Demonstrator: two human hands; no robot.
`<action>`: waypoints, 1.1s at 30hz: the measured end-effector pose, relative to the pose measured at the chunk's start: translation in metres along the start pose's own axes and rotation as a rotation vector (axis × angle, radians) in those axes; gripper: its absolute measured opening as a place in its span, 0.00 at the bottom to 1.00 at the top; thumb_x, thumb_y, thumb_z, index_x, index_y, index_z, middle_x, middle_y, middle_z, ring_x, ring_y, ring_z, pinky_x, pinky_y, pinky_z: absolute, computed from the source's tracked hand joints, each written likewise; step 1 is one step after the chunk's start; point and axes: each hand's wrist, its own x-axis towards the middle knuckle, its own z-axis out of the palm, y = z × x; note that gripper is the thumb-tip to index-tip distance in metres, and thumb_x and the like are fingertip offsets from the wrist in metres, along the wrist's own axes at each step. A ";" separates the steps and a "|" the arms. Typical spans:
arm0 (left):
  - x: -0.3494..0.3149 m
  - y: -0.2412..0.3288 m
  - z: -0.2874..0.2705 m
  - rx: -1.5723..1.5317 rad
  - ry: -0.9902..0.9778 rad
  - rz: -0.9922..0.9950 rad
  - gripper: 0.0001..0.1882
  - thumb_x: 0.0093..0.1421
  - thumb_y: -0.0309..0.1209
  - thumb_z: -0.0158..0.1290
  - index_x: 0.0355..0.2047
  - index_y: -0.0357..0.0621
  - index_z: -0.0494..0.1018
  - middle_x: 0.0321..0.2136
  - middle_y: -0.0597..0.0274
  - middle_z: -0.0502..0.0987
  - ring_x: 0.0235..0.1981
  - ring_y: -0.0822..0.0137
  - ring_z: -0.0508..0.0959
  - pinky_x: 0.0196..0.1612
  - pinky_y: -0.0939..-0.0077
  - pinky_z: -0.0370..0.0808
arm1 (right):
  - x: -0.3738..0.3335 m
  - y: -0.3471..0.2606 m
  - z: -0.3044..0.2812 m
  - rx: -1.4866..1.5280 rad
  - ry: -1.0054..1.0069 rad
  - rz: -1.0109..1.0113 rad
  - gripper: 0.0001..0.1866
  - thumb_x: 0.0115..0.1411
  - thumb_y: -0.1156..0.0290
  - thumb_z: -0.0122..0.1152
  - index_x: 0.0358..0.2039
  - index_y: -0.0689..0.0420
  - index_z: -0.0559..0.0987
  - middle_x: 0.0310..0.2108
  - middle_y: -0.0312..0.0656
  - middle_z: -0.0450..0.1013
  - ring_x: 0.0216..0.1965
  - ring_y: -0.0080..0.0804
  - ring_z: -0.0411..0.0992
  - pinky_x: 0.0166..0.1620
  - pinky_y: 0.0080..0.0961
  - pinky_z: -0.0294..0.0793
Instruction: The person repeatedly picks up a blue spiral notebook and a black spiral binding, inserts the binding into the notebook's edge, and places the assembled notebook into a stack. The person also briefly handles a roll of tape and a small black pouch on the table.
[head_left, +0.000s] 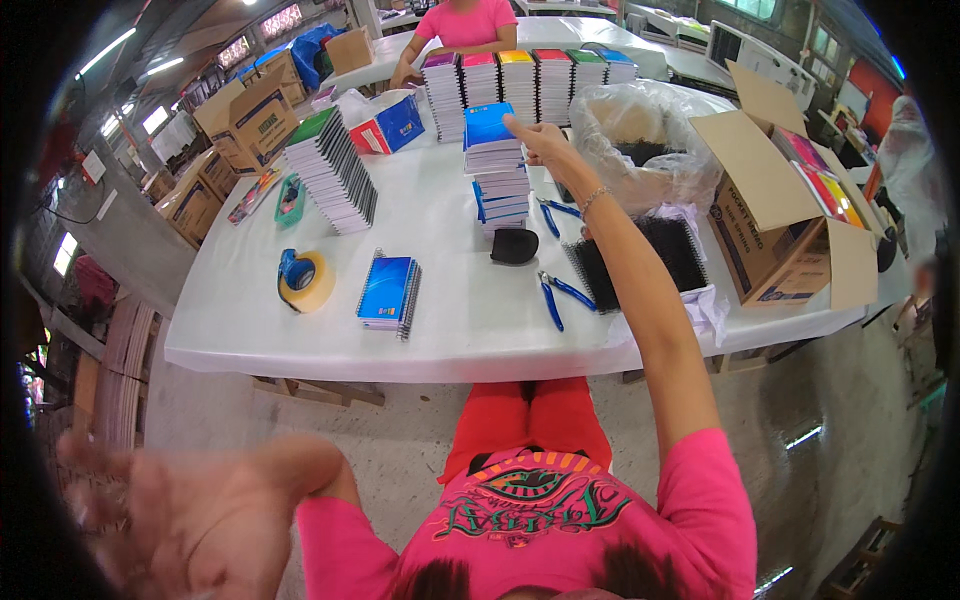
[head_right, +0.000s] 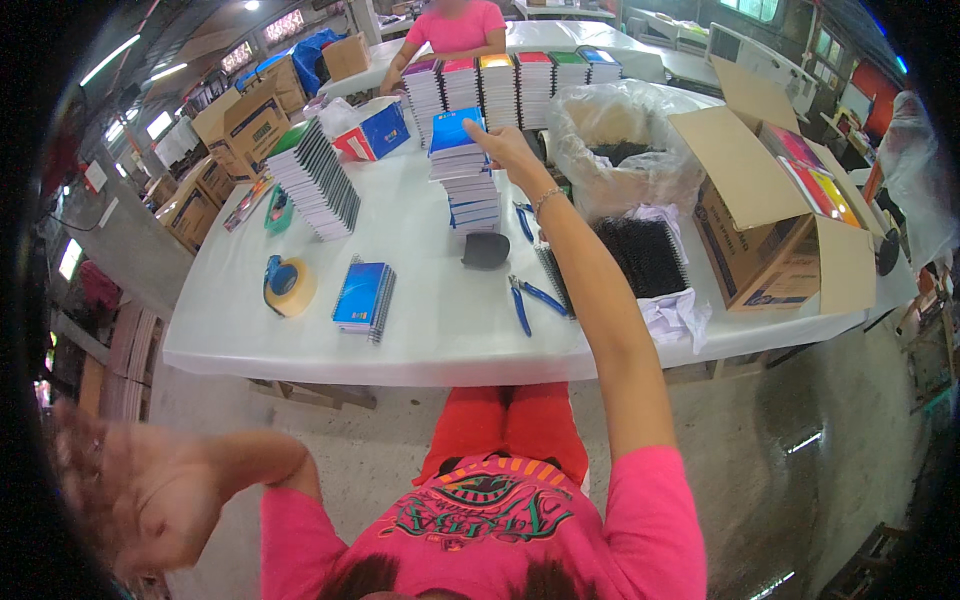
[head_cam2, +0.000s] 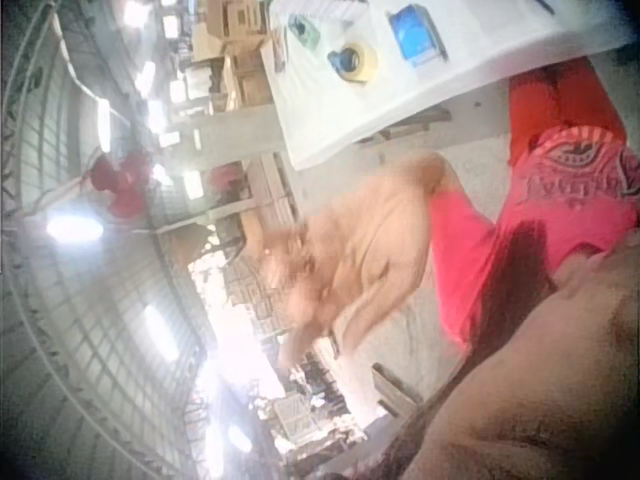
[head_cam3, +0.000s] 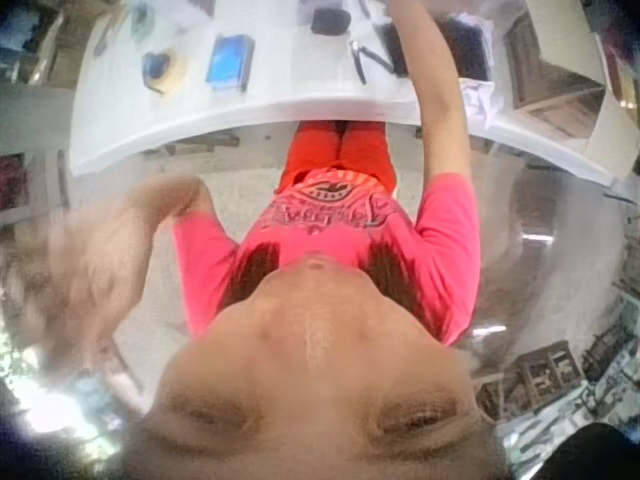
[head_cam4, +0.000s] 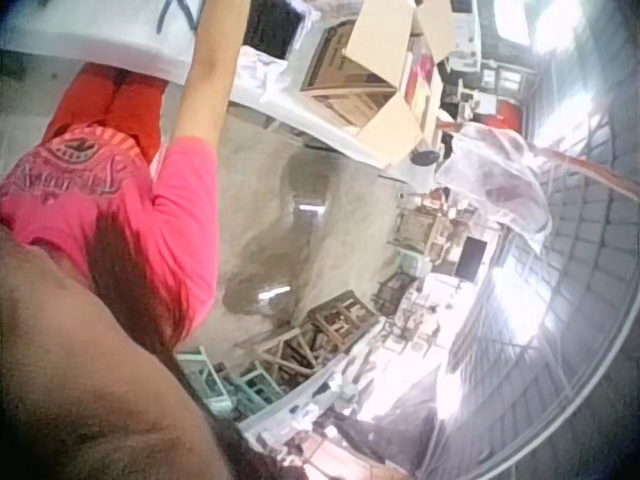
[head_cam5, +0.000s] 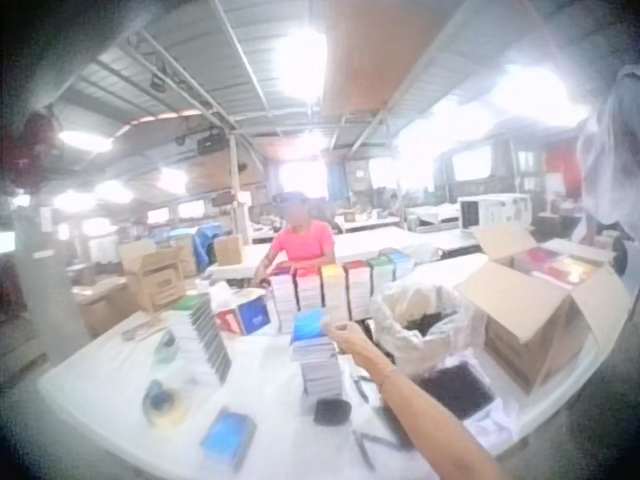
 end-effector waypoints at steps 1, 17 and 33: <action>-0.015 0.000 -0.003 -0.054 -0.015 -0.078 0.30 0.70 0.47 0.29 0.64 0.41 0.56 0.53 0.52 0.70 0.55 0.51 0.69 0.63 0.43 0.59 | 0.000 -0.002 0.006 -0.014 -0.030 -0.021 0.25 0.54 0.48 0.69 0.30 0.61 0.76 0.28 0.39 0.73 0.28 0.23 0.69 0.32 0.21 0.71; -0.184 -0.055 0.101 0.206 -0.846 -0.601 0.27 0.60 0.23 0.52 0.61 0.51 0.66 0.54 0.53 0.69 0.57 0.53 0.69 0.61 0.54 0.62 | -0.128 0.017 0.033 -0.230 0.011 -0.643 0.19 0.50 0.75 0.64 0.44 0.59 0.78 0.43 0.51 0.77 0.47 0.49 0.75 0.51 0.34 0.72; -0.314 -0.029 0.088 0.224 -1.396 -0.697 0.09 0.63 0.27 0.49 0.43 0.50 0.73 0.40 0.64 0.77 0.45 0.59 0.76 0.60 0.42 0.55 | -0.197 0.125 -0.123 -1.000 0.746 -0.178 0.15 0.57 0.65 0.63 0.46 0.49 0.78 0.46 0.49 0.71 0.48 0.50 0.69 0.45 0.50 0.68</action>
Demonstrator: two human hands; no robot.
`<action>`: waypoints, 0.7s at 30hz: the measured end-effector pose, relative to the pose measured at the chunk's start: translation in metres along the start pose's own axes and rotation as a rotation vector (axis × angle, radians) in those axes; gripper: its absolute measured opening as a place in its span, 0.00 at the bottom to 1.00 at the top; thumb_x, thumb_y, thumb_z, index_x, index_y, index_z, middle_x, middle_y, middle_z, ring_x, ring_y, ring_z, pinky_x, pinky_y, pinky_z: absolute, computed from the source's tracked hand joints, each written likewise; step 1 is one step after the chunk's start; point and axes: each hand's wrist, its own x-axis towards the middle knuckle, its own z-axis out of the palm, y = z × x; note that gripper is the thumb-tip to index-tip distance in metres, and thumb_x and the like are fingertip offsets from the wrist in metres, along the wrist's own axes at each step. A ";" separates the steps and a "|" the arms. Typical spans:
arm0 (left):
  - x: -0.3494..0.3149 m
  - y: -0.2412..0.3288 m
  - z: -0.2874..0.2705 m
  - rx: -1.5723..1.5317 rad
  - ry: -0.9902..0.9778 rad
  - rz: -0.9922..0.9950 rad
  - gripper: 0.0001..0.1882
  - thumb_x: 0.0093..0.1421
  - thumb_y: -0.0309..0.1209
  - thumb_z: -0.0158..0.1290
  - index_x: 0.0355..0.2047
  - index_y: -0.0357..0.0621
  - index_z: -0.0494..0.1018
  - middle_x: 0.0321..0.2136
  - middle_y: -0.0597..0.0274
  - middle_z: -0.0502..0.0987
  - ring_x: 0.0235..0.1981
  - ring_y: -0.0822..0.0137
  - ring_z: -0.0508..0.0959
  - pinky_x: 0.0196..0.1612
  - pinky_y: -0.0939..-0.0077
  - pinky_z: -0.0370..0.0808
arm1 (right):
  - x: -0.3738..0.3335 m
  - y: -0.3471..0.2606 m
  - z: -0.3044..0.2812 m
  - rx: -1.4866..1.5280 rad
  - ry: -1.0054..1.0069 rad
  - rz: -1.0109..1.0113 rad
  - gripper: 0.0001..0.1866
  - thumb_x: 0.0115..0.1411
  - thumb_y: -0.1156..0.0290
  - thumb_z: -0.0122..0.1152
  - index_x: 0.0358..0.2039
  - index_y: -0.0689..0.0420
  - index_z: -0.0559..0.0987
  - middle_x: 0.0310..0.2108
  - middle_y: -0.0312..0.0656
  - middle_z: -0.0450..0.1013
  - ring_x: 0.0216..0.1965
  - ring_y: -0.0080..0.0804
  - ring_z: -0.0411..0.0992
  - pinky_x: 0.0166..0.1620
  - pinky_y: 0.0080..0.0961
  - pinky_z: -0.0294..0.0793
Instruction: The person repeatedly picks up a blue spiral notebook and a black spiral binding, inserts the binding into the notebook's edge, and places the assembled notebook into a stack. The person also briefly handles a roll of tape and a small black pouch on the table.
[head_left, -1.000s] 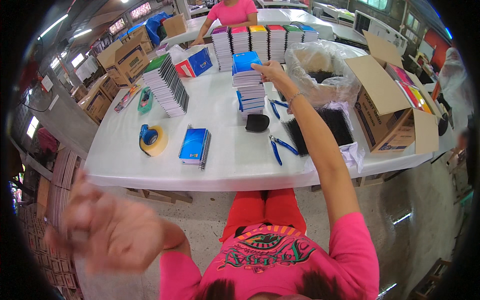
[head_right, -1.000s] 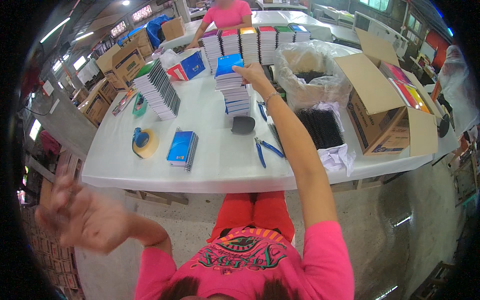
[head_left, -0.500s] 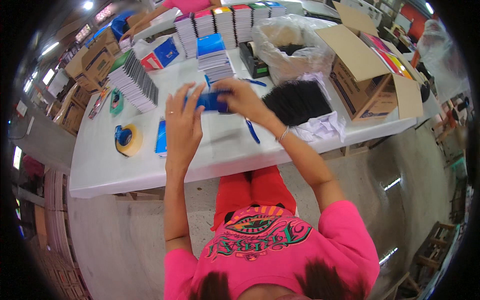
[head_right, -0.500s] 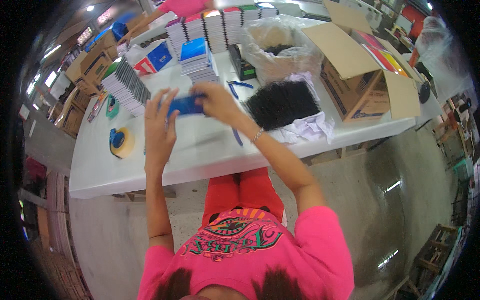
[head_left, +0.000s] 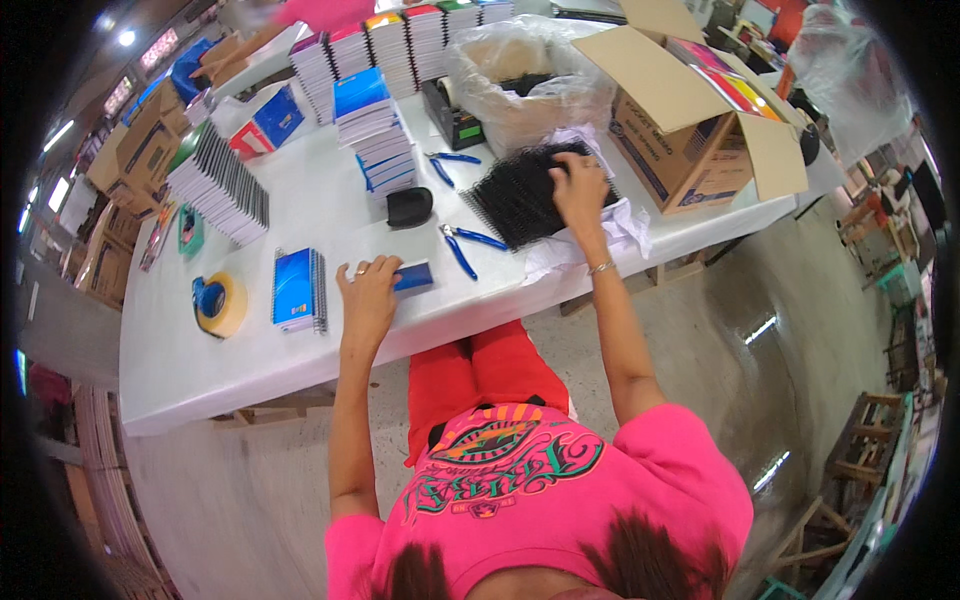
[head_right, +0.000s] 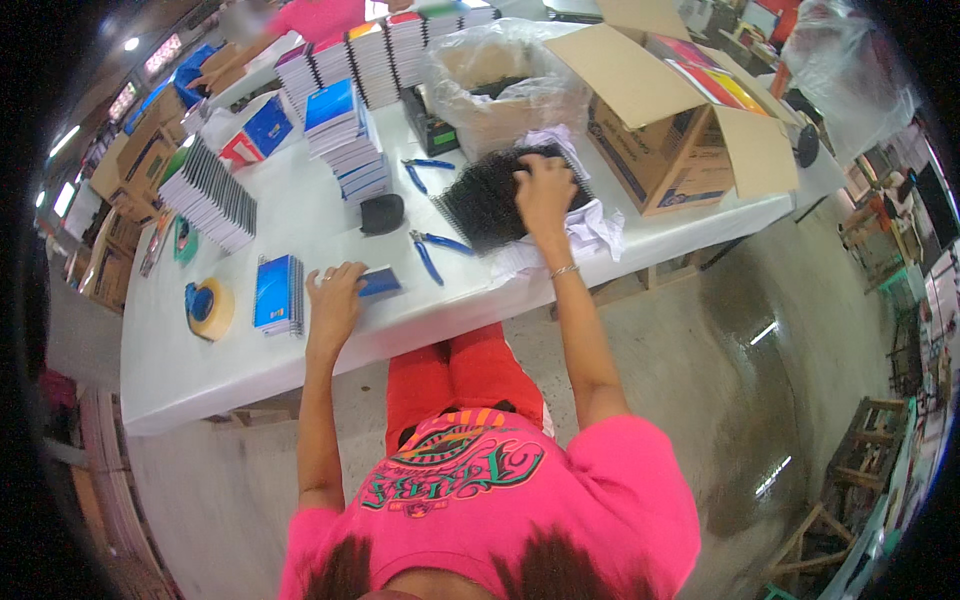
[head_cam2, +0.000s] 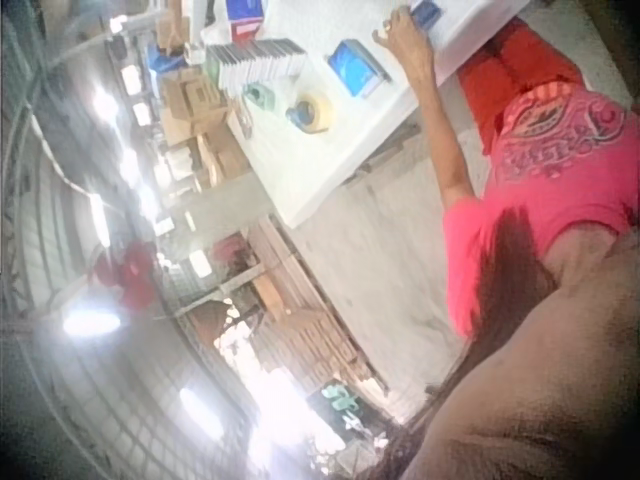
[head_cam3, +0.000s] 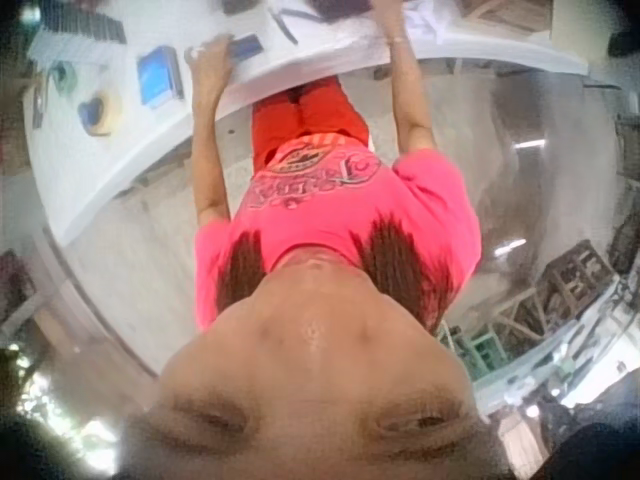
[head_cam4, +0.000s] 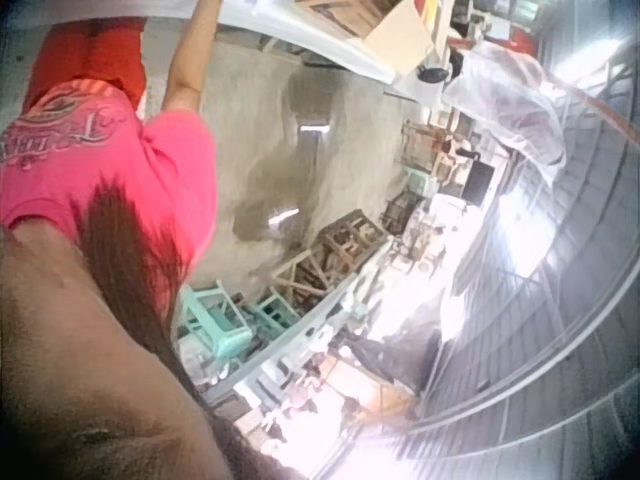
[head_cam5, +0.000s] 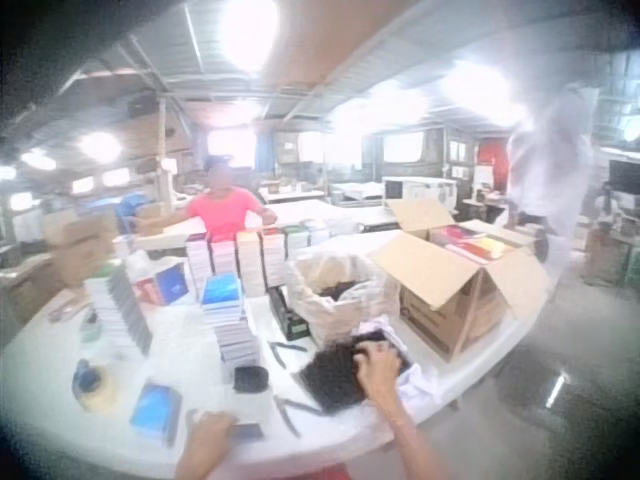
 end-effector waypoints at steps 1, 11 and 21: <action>-0.001 0.000 -0.001 0.015 -0.005 -0.005 0.09 0.63 0.27 0.49 0.42 0.50 0.73 0.40 0.64 0.76 0.46 0.59 0.75 0.60 0.42 0.55 | 0.007 0.022 -0.007 -0.096 0.045 0.085 0.15 0.57 0.65 0.63 0.46 0.50 0.78 0.49 0.51 0.69 0.50 0.53 0.68 0.47 0.52 0.68; -0.014 0.001 0.012 -0.041 -0.005 -0.173 0.11 0.64 0.30 0.49 0.47 0.50 0.70 0.52 0.61 0.68 0.59 0.55 0.63 0.62 0.31 0.47 | 0.013 0.129 -0.004 0.080 -0.139 0.331 0.12 0.52 0.65 0.68 0.32 0.60 0.81 0.35 0.53 0.79 0.41 0.52 0.77 0.46 0.42 0.74; -0.003 0.015 0.035 -0.026 0.290 -0.196 0.27 0.49 0.55 0.64 0.34 0.44 0.74 0.41 0.60 0.72 0.52 0.55 0.67 0.56 0.37 0.55 | 0.007 0.116 -0.021 0.144 0.009 0.354 0.08 0.53 0.69 0.66 0.31 0.60 0.81 0.34 0.51 0.78 0.39 0.51 0.76 0.44 0.42 0.74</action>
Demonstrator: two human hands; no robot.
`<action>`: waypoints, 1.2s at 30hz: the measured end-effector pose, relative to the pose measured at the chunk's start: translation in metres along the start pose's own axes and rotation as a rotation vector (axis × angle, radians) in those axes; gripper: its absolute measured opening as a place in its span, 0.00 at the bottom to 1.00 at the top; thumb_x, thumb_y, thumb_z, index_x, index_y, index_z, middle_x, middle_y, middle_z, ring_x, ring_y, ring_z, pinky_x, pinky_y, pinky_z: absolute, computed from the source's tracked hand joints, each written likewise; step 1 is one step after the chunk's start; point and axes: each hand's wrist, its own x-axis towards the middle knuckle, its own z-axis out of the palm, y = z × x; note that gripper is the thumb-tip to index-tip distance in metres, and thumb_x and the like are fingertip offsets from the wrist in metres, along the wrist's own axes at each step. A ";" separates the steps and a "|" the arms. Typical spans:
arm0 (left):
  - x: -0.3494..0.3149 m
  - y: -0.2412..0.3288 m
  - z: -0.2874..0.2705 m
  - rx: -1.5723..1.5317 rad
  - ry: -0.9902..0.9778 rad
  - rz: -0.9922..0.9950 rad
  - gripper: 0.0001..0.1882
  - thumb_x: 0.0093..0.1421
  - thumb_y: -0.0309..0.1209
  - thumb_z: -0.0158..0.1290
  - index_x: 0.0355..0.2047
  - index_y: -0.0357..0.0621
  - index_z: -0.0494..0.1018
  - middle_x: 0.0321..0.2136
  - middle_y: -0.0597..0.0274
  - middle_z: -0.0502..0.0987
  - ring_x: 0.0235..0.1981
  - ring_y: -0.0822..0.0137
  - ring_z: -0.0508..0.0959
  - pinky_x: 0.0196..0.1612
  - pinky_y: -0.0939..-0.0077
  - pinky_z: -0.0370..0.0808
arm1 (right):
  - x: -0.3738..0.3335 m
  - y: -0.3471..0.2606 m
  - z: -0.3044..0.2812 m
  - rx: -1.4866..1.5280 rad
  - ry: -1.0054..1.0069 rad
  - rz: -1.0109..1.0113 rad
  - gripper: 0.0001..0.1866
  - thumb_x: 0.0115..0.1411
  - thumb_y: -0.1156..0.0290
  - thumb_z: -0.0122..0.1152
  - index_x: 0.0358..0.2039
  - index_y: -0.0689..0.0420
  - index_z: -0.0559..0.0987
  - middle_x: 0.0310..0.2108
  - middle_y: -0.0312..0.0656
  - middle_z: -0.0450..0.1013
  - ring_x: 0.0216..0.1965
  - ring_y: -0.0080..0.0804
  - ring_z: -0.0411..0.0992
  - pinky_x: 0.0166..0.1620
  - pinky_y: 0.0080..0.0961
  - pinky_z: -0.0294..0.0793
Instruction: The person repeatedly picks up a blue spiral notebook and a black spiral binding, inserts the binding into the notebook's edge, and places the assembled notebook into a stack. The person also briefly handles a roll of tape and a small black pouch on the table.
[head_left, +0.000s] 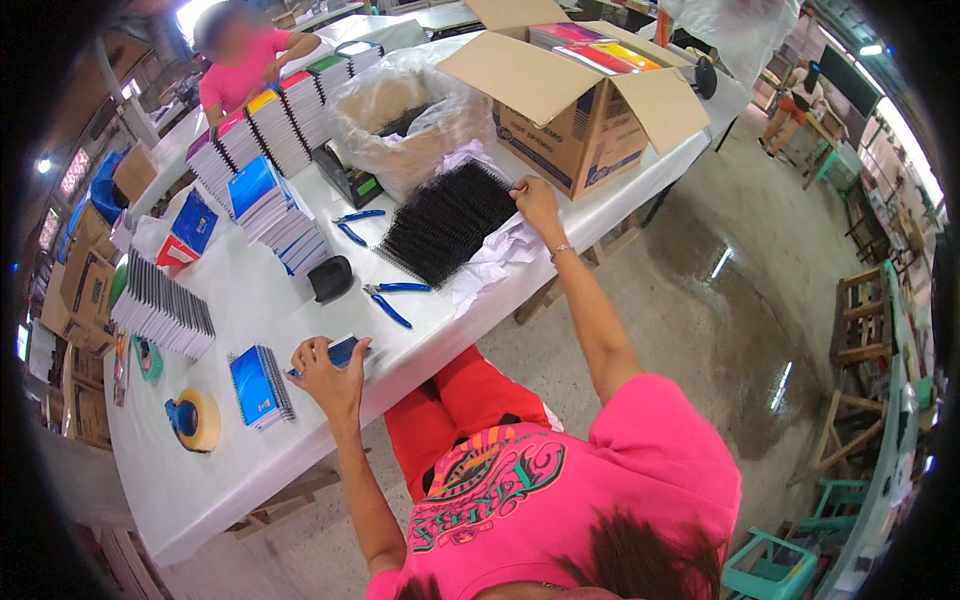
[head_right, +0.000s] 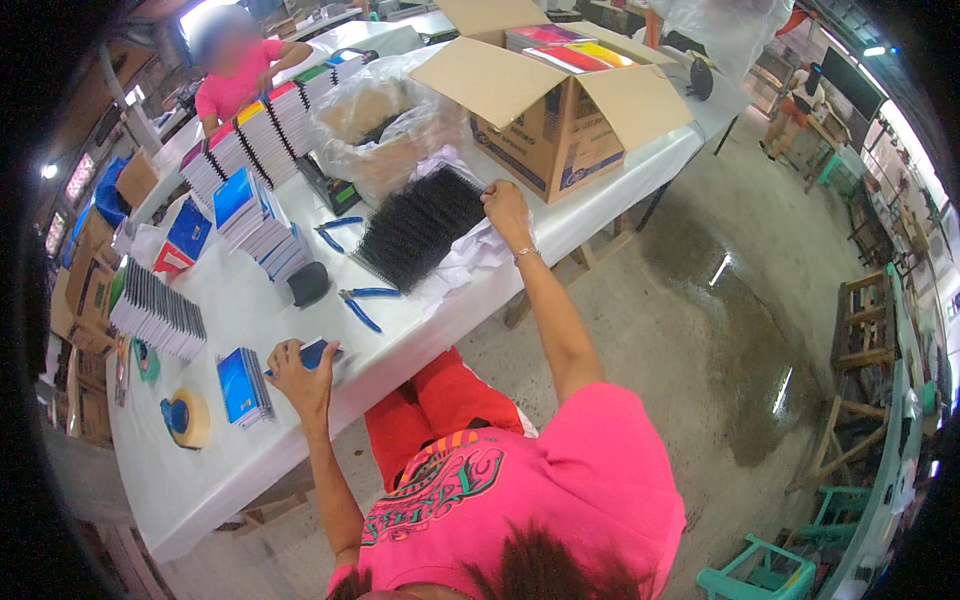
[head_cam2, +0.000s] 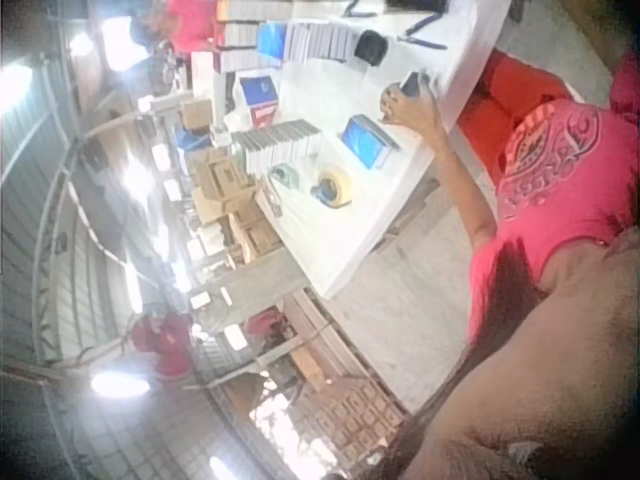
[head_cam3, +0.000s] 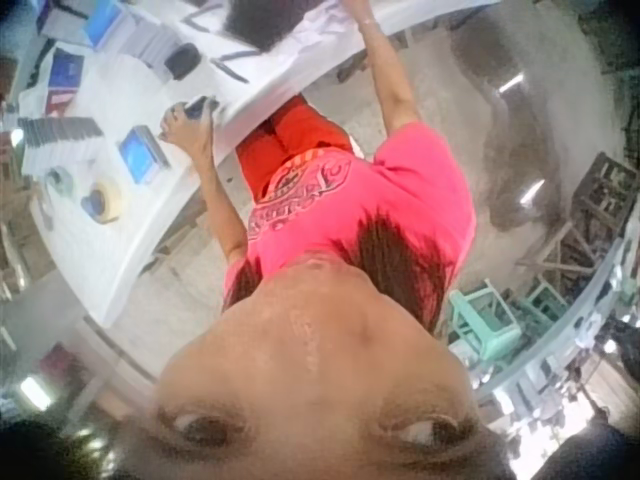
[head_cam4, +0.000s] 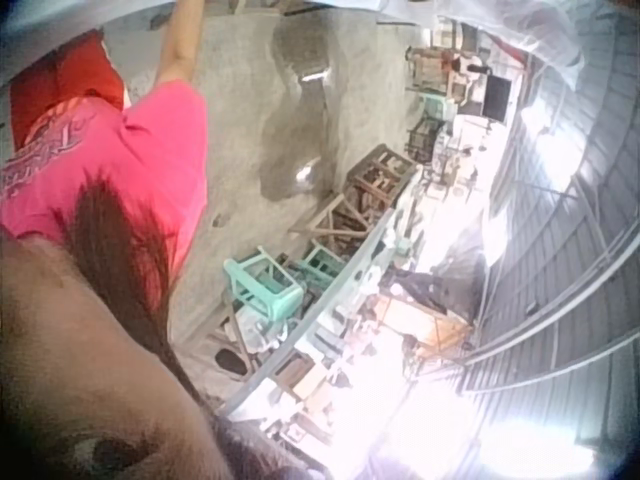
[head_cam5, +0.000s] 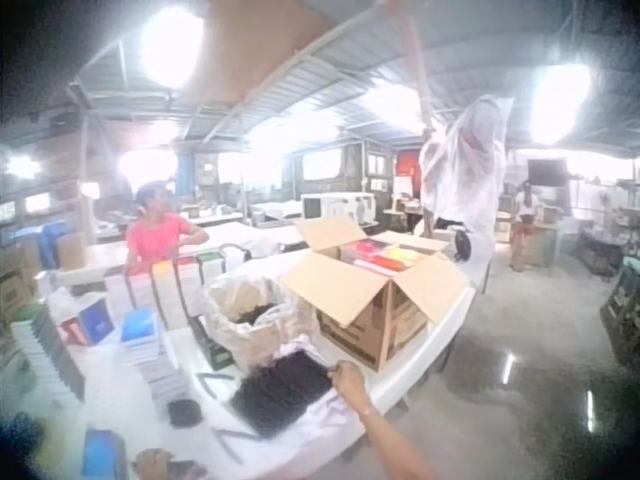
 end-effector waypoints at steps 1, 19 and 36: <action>-0.001 -0.002 0.003 0.013 0.025 -0.005 0.27 0.48 0.55 0.64 0.34 0.44 0.74 0.40 0.61 0.72 0.52 0.55 0.67 0.56 0.37 0.55 | -0.001 -0.001 0.000 0.018 0.041 -0.003 0.08 0.53 0.69 0.65 0.32 0.60 0.80 0.33 0.51 0.78 0.39 0.52 0.76 0.44 0.42 0.74; 0.000 0.004 0.013 0.004 0.047 -0.033 0.17 0.49 0.50 0.64 0.32 0.55 0.77 0.35 0.71 0.72 0.48 0.60 0.68 0.55 0.35 0.54 | -0.073 -0.135 0.004 1.263 -0.619 -0.088 0.16 0.66 0.62 0.59 0.47 0.60 0.76 0.35 0.38 0.76 0.36 0.22 0.75 0.43 0.19 0.76; 0.004 -0.026 0.012 -0.310 -0.020 0.015 0.12 0.51 0.45 0.62 0.32 0.55 0.82 0.35 0.69 0.76 0.47 0.61 0.69 0.55 0.56 0.53 | -0.183 -0.180 0.088 0.618 -0.697 -0.572 0.12 0.55 0.77 0.61 0.41 0.60 0.79 0.35 0.48 0.77 0.37 0.43 0.76 0.40 0.33 0.73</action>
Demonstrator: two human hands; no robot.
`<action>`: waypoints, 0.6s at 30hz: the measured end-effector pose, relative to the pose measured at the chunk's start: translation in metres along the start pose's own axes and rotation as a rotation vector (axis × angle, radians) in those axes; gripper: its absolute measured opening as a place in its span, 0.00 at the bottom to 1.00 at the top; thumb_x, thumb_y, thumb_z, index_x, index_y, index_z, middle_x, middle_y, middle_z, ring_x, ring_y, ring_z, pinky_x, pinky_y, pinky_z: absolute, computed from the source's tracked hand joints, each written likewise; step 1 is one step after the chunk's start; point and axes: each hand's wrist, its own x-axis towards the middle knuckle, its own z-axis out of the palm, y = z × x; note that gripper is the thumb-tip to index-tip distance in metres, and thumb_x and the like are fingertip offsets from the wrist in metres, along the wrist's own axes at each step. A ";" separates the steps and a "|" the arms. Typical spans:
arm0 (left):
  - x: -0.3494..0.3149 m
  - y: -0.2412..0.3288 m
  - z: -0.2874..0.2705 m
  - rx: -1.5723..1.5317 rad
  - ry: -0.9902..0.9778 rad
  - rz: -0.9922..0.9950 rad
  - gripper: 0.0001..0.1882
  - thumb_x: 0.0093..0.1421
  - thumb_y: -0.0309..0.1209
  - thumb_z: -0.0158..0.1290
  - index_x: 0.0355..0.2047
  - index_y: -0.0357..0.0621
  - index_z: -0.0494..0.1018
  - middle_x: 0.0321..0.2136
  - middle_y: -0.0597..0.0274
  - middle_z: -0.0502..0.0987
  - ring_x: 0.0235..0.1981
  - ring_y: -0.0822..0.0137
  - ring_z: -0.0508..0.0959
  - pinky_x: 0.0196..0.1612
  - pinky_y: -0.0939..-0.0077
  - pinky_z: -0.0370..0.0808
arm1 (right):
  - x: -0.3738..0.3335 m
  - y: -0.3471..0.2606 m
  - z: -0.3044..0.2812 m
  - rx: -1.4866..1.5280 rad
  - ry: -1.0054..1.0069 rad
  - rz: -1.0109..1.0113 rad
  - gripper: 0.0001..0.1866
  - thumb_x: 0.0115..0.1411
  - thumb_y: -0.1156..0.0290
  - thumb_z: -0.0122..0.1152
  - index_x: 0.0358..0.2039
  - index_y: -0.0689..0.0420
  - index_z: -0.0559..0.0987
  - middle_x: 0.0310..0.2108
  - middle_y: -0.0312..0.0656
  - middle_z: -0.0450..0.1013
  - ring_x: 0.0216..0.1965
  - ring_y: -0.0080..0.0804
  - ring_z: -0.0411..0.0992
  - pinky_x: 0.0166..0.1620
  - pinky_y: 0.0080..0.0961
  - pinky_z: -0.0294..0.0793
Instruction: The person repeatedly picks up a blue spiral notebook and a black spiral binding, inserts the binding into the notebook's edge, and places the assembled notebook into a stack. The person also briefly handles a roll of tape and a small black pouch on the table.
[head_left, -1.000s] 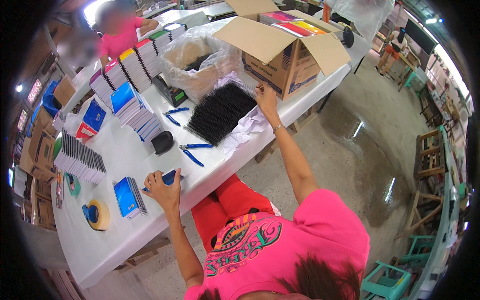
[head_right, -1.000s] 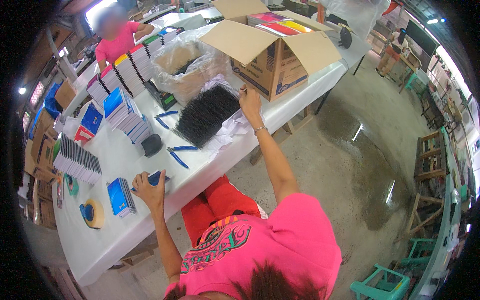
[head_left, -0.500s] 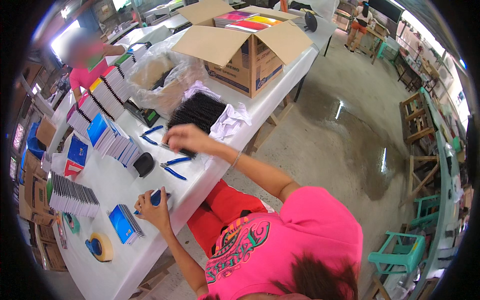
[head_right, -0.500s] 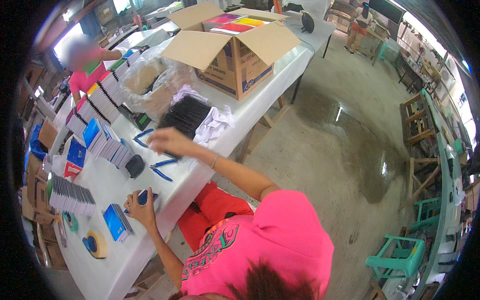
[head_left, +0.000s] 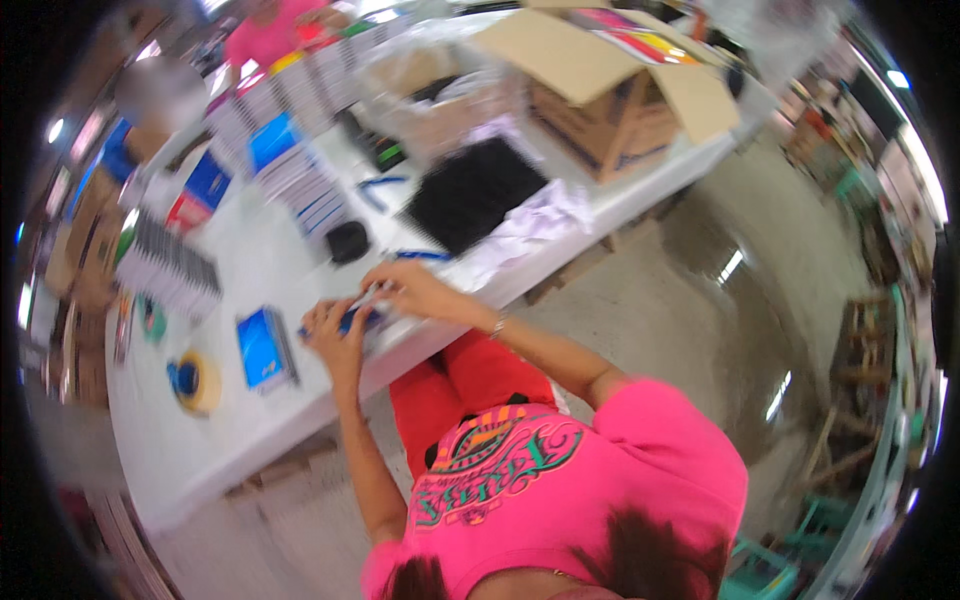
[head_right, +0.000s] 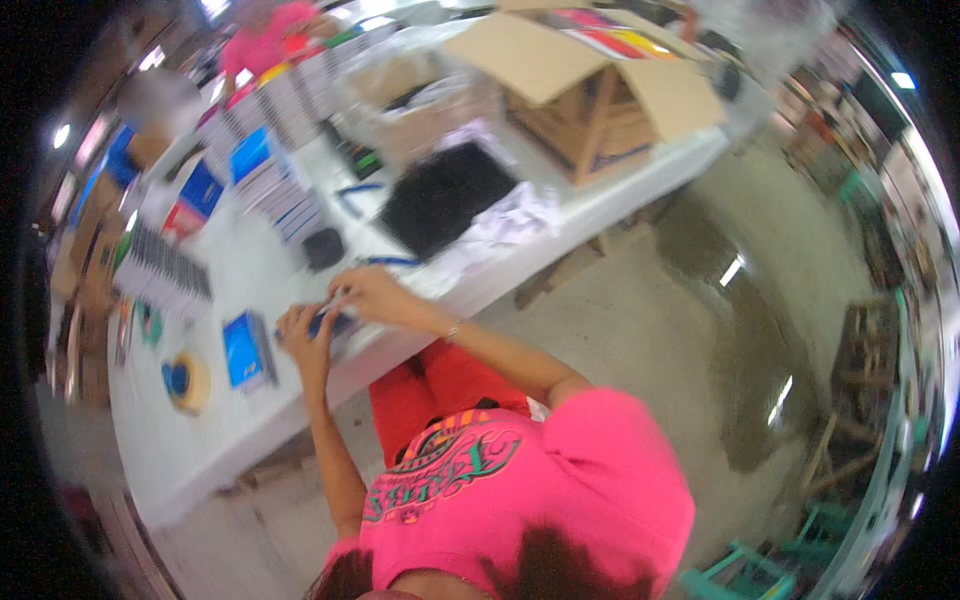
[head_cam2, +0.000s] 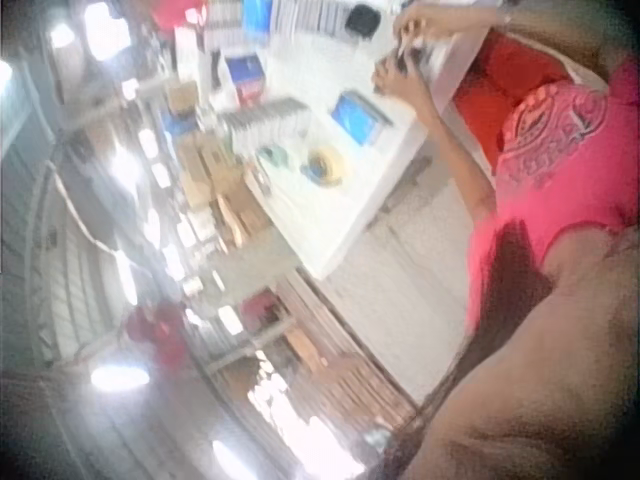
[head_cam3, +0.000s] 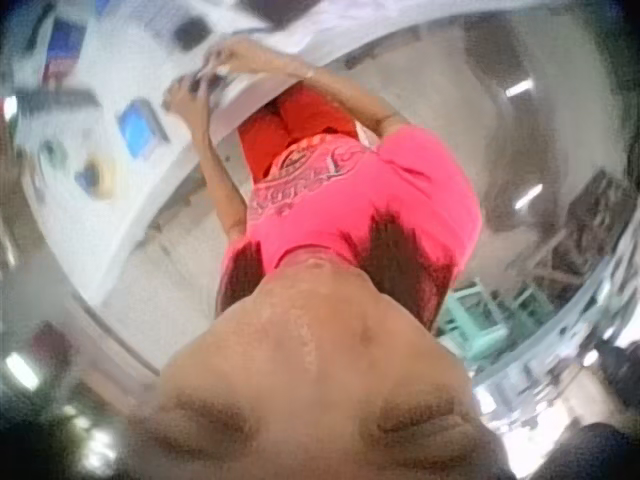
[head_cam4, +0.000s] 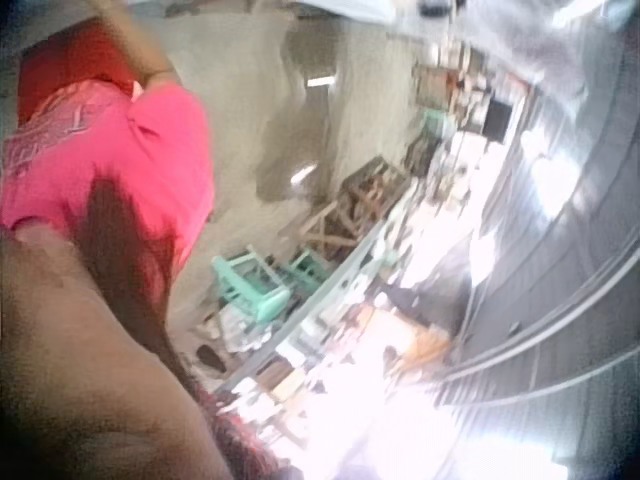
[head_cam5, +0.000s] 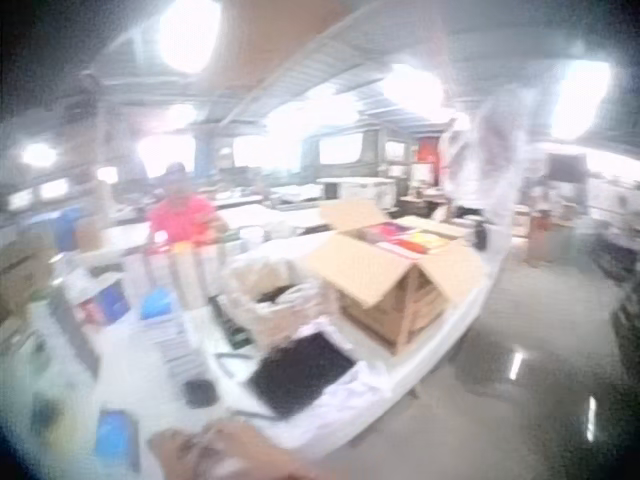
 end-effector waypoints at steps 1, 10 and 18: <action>0.000 0.004 0.000 0.001 0.002 -0.012 0.12 0.51 0.45 0.62 0.32 0.56 0.82 0.35 0.68 0.76 0.48 0.61 0.69 0.55 0.55 0.52 | -0.002 0.006 0.002 -0.010 0.047 0.020 0.12 0.55 0.78 0.61 0.41 0.60 0.80 0.36 0.48 0.77 0.38 0.43 0.76 0.40 0.33 0.73; -0.002 0.016 -0.005 0.005 -0.051 -0.114 0.14 0.53 0.49 0.61 0.35 0.60 0.82 0.37 0.76 0.76 0.51 0.64 0.67 0.59 0.32 0.43 | 0.000 -0.009 -0.016 -0.101 -0.085 0.043 0.09 0.62 0.76 0.54 0.39 0.60 0.81 0.35 0.48 0.76 0.37 0.45 0.74 0.43 0.34 0.71; -0.001 0.018 -0.004 -0.021 -0.047 -0.112 0.14 0.53 0.50 0.61 0.36 0.59 0.83 0.37 0.76 0.75 0.50 0.64 0.67 0.58 0.32 0.43 | 0.003 -0.023 -0.025 -0.115 -0.144 0.009 0.09 0.61 0.75 0.54 0.40 0.60 0.81 0.27 0.47 0.77 0.28 0.36 0.74 0.37 0.30 0.72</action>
